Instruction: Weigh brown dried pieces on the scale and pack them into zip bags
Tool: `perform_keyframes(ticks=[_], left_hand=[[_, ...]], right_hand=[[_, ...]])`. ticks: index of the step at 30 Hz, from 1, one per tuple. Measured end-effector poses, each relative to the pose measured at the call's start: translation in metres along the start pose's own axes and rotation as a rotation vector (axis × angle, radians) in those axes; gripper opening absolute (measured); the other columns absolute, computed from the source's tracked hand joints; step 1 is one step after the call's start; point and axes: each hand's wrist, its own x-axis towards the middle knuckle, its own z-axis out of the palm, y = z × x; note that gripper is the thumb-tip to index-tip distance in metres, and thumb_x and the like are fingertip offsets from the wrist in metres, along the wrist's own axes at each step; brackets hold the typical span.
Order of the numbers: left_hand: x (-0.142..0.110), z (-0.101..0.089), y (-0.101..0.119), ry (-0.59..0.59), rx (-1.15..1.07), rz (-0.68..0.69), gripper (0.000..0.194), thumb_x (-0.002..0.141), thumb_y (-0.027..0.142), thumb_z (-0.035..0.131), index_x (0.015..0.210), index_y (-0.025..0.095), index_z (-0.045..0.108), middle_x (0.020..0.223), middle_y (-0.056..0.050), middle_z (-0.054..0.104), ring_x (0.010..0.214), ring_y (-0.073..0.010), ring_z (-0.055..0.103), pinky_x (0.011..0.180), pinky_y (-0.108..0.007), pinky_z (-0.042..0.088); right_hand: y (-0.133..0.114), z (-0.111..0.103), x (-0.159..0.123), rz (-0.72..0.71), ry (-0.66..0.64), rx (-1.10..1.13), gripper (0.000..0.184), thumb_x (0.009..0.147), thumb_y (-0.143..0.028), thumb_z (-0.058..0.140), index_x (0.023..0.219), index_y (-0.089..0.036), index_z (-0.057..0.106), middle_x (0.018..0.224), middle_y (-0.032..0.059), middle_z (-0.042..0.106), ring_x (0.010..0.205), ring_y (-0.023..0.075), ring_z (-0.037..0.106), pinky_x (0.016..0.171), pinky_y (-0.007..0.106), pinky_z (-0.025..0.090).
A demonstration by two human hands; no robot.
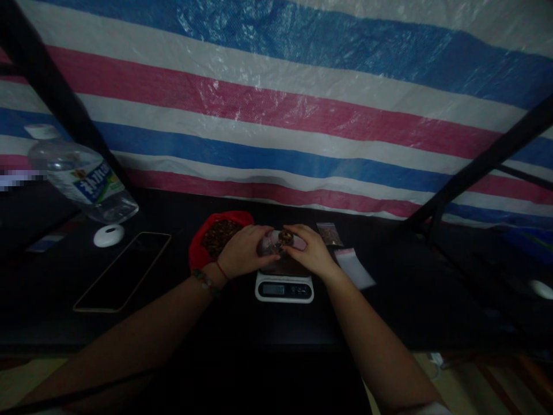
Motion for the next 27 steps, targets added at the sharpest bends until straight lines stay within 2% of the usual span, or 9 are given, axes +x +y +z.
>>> perform_keyframes(ticks=[4,7,10,14,17,20,24,27], left_hand=[[0.000,0.001,0.002,0.015,-0.022,0.001,0.059,0.072,0.055,0.066,0.117,0.017,0.054,0.110,-0.010,0.064,0.101,-0.0275,0.059,0.089,-0.043,0.046],[0.000,0.001,0.003,0.013,-0.039,0.001,0.058,0.073,0.054,0.066,0.116,0.017,0.055,0.110,-0.010,0.064,0.101,-0.0270,0.060,0.089,-0.043,0.046],[0.000,0.001,0.003,0.020,-0.046,-0.002,0.058,0.072,0.053,0.066,0.116,0.017,0.054,0.109,-0.010,0.064,0.101,-0.0267,0.059,0.090,-0.042,0.046],[0.000,0.002,0.004,0.029,-0.057,-0.004,0.058,0.072,0.053,0.067,0.115,0.017,0.054,0.109,-0.010,0.063,0.101,-0.0265,0.059,0.089,-0.041,0.046],[-0.001,0.002,0.004,0.024,-0.072,-0.014,0.058,0.072,0.051,0.068,0.116,0.017,0.052,0.110,-0.010,0.063,0.102,-0.0263,0.059,0.089,-0.041,0.046],[-0.001,0.002,0.005,0.017,-0.090,-0.023,0.059,0.071,0.050,0.069,0.117,0.017,0.051,0.110,-0.010,0.062,0.101,-0.0260,0.059,0.088,-0.040,0.046],[-0.001,0.002,0.006,0.010,-0.096,-0.016,0.059,0.072,0.054,0.066,0.115,0.017,0.051,0.108,-0.010,0.062,0.098,-0.0261,0.059,0.086,-0.041,0.046],[-0.001,0.001,0.007,0.004,-0.108,-0.014,0.057,0.074,0.055,0.064,0.113,0.017,0.051,0.106,-0.010,0.062,0.096,-0.0260,0.059,0.084,-0.041,0.047]], right_hand=[[-0.004,0.001,-0.001,0.051,0.005,0.010,0.052,0.070,-0.018,0.071,0.119,-0.024,0.056,0.113,0.0054,0.064,0.103,0.0187,0.061,0.091,0.035,0.049],[-0.007,0.001,-0.002,0.069,0.016,0.020,0.041,0.068,-0.018,0.073,0.107,-0.022,0.059,0.105,0.0043,0.067,0.098,0.0188,0.063,0.086,0.035,0.051],[-0.009,0.000,-0.002,-0.002,0.026,0.021,0.031,0.070,-0.019,0.073,0.099,-0.023,0.062,0.104,0.0038,0.068,0.098,0.0192,0.062,0.089,0.037,0.049],[-0.013,-0.002,-0.002,-0.104,0.016,0.068,0.027,0.075,-0.018,0.069,0.101,-0.025,0.064,0.110,0.0043,0.065,0.104,0.0186,0.060,0.092,0.037,0.049],[-0.014,-0.002,-0.002,-0.130,0.028,0.068,0.027,0.078,-0.017,0.066,0.103,-0.026,0.066,0.117,0.0059,0.060,0.111,0.0194,0.057,0.093,0.037,0.048],[-0.015,-0.001,-0.004,-0.107,0.059,0.098,0.038,0.078,-0.019,0.066,0.115,-0.029,0.062,0.118,0.0056,0.061,0.112,0.0199,0.056,0.095,0.038,0.048],[-0.016,0.002,-0.007,-0.008,0.022,0.221,0.063,0.082,-0.023,0.063,0.139,-0.032,0.038,0.129,0.0061,0.057,0.118,0.0211,0.055,0.098,0.041,0.047],[-0.016,0.004,-0.009,0.051,0.000,0.273,0.066,0.083,-0.024,0.060,0.142,-0.033,0.032,0.134,0.0065,0.054,0.119,0.0222,0.054,0.097,0.042,0.048]])
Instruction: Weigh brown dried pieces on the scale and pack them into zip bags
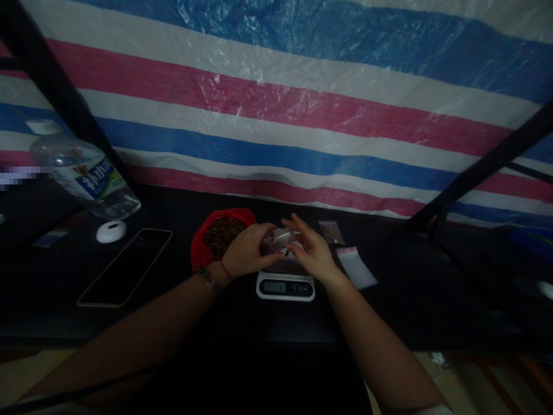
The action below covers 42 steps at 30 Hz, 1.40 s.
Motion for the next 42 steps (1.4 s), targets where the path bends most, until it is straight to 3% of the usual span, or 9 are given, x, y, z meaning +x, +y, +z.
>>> perform_keyframes(ticks=[5,10,15,19,22,27,33,38,42], left_hand=[[-0.001,-0.001,0.002,0.009,-0.014,-0.028,0.050,0.077,0.050,0.062,0.113,0.017,0.051,0.105,-0.010,0.063,0.095,-0.0254,0.060,0.083,-0.040,0.048],[-0.001,-0.001,-0.001,0.035,-0.023,-0.041,0.050,0.077,0.049,0.063,0.112,0.016,0.051,0.104,-0.010,0.064,0.094,-0.0247,0.061,0.084,-0.039,0.049],[-0.002,-0.002,-0.005,0.110,-0.052,-0.067,0.047,0.078,0.043,0.061,0.115,0.016,0.049,0.102,-0.009,0.064,0.093,-0.0227,0.063,0.084,-0.037,0.049],[-0.002,-0.005,-0.006,0.161,-0.066,-0.102,0.043,0.079,0.039,0.059,0.115,0.016,0.048,0.102,-0.009,0.064,0.091,-0.0221,0.063,0.082,-0.037,0.050],[-0.001,-0.005,-0.007,0.170,-0.066,-0.131,0.043,0.080,0.039,0.058,0.115,0.016,0.049,0.101,-0.009,0.064,0.090,-0.0218,0.063,0.081,-0.037,0.050],[-0.001,-0.004,-0.010,0.189,-0.055,-0.178,0.041,0.082,0.039,0.056,0.115,0.016,0.050,0.101,-0.008,0.064,0.091,-0.0219,0.063,0.082,-0.037,0.050],[0.000,-0.005,-0.015,0.162,-0.035,-0.214,0.039,0.082,0.044,0.056,0.111,0.017,0.052,0.098,-0.008,0.065,0.089,-0.0231,0.064,0.081,-0.038,0.050],[0.001,-0.006,-0.015,0.171,-0.050,-0.210,0.038,0.083,0.043,0.055,0.111,0.017,0.052,0.095,-0.007,0.065,0.087,-0.0218,0.063,0.081,-0.037,0.050],[0.001,-0.006,-0.014,0.172,-0.052,-0.208,0.037,0.082,0.040,0.056,0.110,0.017,0.052,0.095,-0.007,0.065,0.087,-0.0212,0.063,0.081,-0.037,0.050]], right_hand=[[0.001,-0.002,0.001,-0.010,-0.005,0.000,0.062,0.080,-0.021,0.061,0.137,-0.031,0.040,0.131,0.0071,0.055,0.117,0.0217,0.055,0.090,0.038,0.052],[-0.001,-0.006,0.004,-0.082,-0.047,-0.188,0.060,0.075,-0.013,0.058,0.132,-0.027,0.046,0.121,0.0080,0.056,0.112,0.0209,0.054,0.093,0.039,0.049],[0.014,-0.017,0.011,-0.048,0.177,-0.374,0.042,0.070,-0.013,0.058,0.112,-0.020,0.058,0.108,0.0090,0.058,0.105,0.0231,0.056,0.092,0.040,0.047],[0.050,-0.034,0.013,0.181,0.379,-0.514,0.052,0.071,-0.021,0.062,0.122,-0.015,0.050,0.101,0.0111,0.063,0.094,0.0252,0.061,0.087,0.043,0.049],[0.078,-0.045,0.009,0.328,0.320,-0.625,0.051,0.072,-0.023,0.063,0.122,-0.015,0.052,0.097,0.0116,0.066,0.090,0.0253,0.063,0.084,0.043,0.050],[0.094,-0.049,0.006,0.345,0.191,-0.690,0.036,0.071,-0.021,0.064,0.107,-0.018,0.063,0.097,0.0093,0.068,0.092,0.0231,0.064,0.088,0.041,0.048],[0.047,-0.046,0.013,0.086,0.198,-0.574,0.044,0.075,-0.014,0.055,0.118,-0.021,0.060,0.118,0.0099,0.060,0.113,0.0242,0.054,0.101,0.045,0.040],[0.006,-0.013,0.013,-0.103,-0.205,-0.489,0.034,0.085,-0.023,0.055,0.119,-0.022,0.060,0.120,0.0085,0.060,0.115,0.0222,0.051,0.100,0.043,0.040],[-0.006,0.014,0.014,-0.126,-0.359,-0.559,0.034,0.086,-0.029,0.057,0.119,-0.020,0.059,0.123,0.0102,0.058,0.115,0.0233,0.050,0.098,0.043,0.041]])
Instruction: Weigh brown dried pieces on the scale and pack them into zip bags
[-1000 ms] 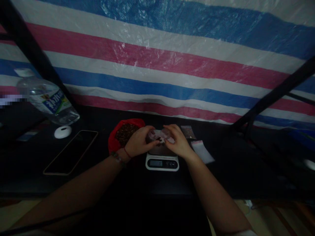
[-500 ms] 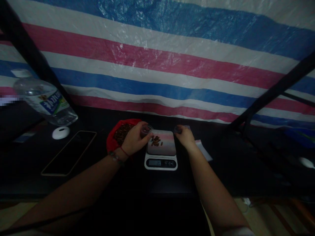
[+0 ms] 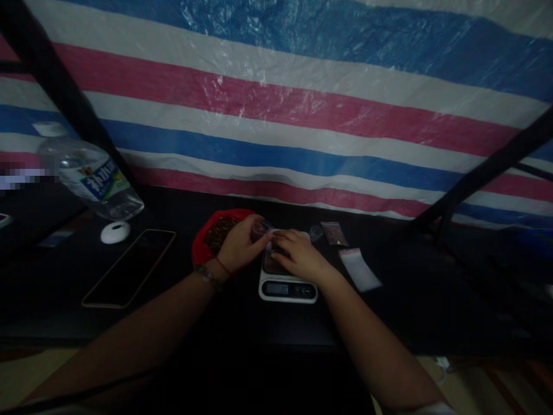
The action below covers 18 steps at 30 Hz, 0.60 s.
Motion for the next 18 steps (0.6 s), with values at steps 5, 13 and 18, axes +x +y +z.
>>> perform_keyframes(ticks=[5,13,18], left_hand=[[0.000,0.000,0.000,-0.003,0.019,0.006,0.038,0.082,0.039,0.057,0.112,0.017,0.052,0.095,-0.007,0.064,0.087,-0.0217,0.063,0.079,-0.036,0.050],[0.000,0.000,-0.001,-0.026,0.015,0.005,0.037,0.083,0.041,0.055,0.111,0.017,0.053,0.098,-0.008,0.065,0.090,-0.0223,0.063,0.083,-0.037,0.050],[-0.001,0.000,0.000,-0.039,0.032,0.023,0.039,0.082,0.043,0.056,0.111,0.017,0.053,0.099,-0.008,0.065,0.091,-0.0224,0.063,0.084,-0.037,0.049]], right_hand=[[0.000,0.009,0.004,-0.020,-0.064,-0.080,0.024,0.086,-0.021,0.056,0.108,-0.020,0.066,0.106,0.0085,0.063,0.103,0.0225,0.056,0.091,0.039,0.045],[0.024,0.005,-0.002,-0.008,-0.030,-0.035,0.020,0.087,-0.017,0.055,0.101,-0.019,0.069,0.103,0.0070,0.066,0.099,0.0200,0.059,0.091,0.037,0.045],[0.022,-0.007,-0.010,0.040,0.005,-0.010,0.037,0.082,-0.031,0.064,0.116,-0.018,0.061,0.112,0.0104,0.064,0.108,0.0232,0.055,0.094,0.041,0.043]])
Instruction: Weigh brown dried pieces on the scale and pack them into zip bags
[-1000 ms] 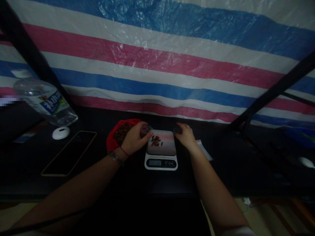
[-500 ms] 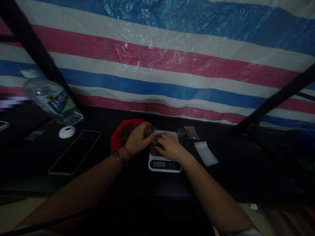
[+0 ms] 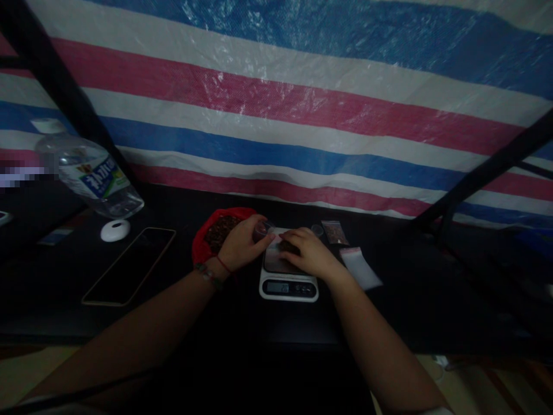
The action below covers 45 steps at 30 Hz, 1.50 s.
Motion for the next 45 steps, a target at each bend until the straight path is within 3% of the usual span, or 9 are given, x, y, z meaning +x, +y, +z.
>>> perform_keyframes(ticks=[3,9,15,35,38,45], left_hand=[[0.000,0.000,0.000,-0.039,0.014,0.032,0.043,0.081,0.045,0.057,0.113,0.017,0.053,0.100,-0.008,0.066,0.090,-0.0225,0.063,0.083,-0.038,0.050],[0.000,0.000,0.000,-0.183,0.036,0.144,0.045,0.075,0.040,0.063,0.111,0.015,0.057,0.103,-0.009,0.065,0.093,-0.0239,0.062,0.085,-0.037,0.049],[0.000,0.004,0.000,-0.286,0.068,0.182,0.049,0.073,0.035,0.064,0.116,0.015,0.055,0.105,-0.010,0.065,0.094,-0.0246,0.061,0.084,-0.037,0.048],[0.000,-0.001,0.009,-0.338,0.032,0.188,0.053,0.073,0.054,0.064,0.110,0.016,0.057,0.091,-0.006,0.063,0.080,-0.0209,0.060,0.069,-0.031,0.044],[0.000,0.000,0.010,-0.324,0.019,0.194,0.054,0.072,0.055,0.064,0.109,0.017,0.058,0.090,-0.006,0.064,0.080,-0.0214,0.060,0.070,-0.032,0.044],[-0.001,0.004,0.010,-0.297,0.035,0.182,0.050,0.072,0.055,0.065,0.107,0.020,0.057,0.093,-0.006,0.064,0.085,-0.0221,0.060,0.074,-0.033,0.045]], right_hand=[[0.003,-0.007,-0.004,0.045,-0.008,0.016,0.044,0.077,-0.034,0.069,0.117,-0.017,0.061,0.114,0.0113,0.063,0.107,0.0243,0.056,0.094,0.042,0.043],[0.008,-0.007,-0.004,0.005,-0.060,0.073,0.026,0.079,-0.017,0.064,0.105,-0.017,0.066,0.105,0.0088,0.067,0.102,0.0208,0.059,0.091,0.038,0.045],[0.005,-0.004,-0.002,0.009,-0.063,0.070,0.021,0.082,-0.012,0.059,0.100,-0.018,0.068,0.102,0.0073,0.068,0.099,0.0186,0.059,0.090,0.035,0.046],[0.004,0.002,0.003,0.001,-0.064,-0.056,0.017,0.078,-0.006,0.059,0.087,-0.015,0.070,0.090,0.0076,0.069,0.088,0.0181,0.062,0.086,0.032,0.048],[0.004,0.001,0.002,0.026,0.006,-0.015,0.017,0.079,-0.007,0.058,0.087,-0.015,0.070,0.090,0.0075,0.068,0.087,0.0174,0.062,0.083,0.031,0.049],[-0.007,-0.002,0.001,0.009,0.305,0.210,0.015,0.080,-0.013,0.060,0.088,-0.021,0.070,0.093,0.0042,0.068,0.088,0.0161,0.064,0.082,0.031,0.051]])
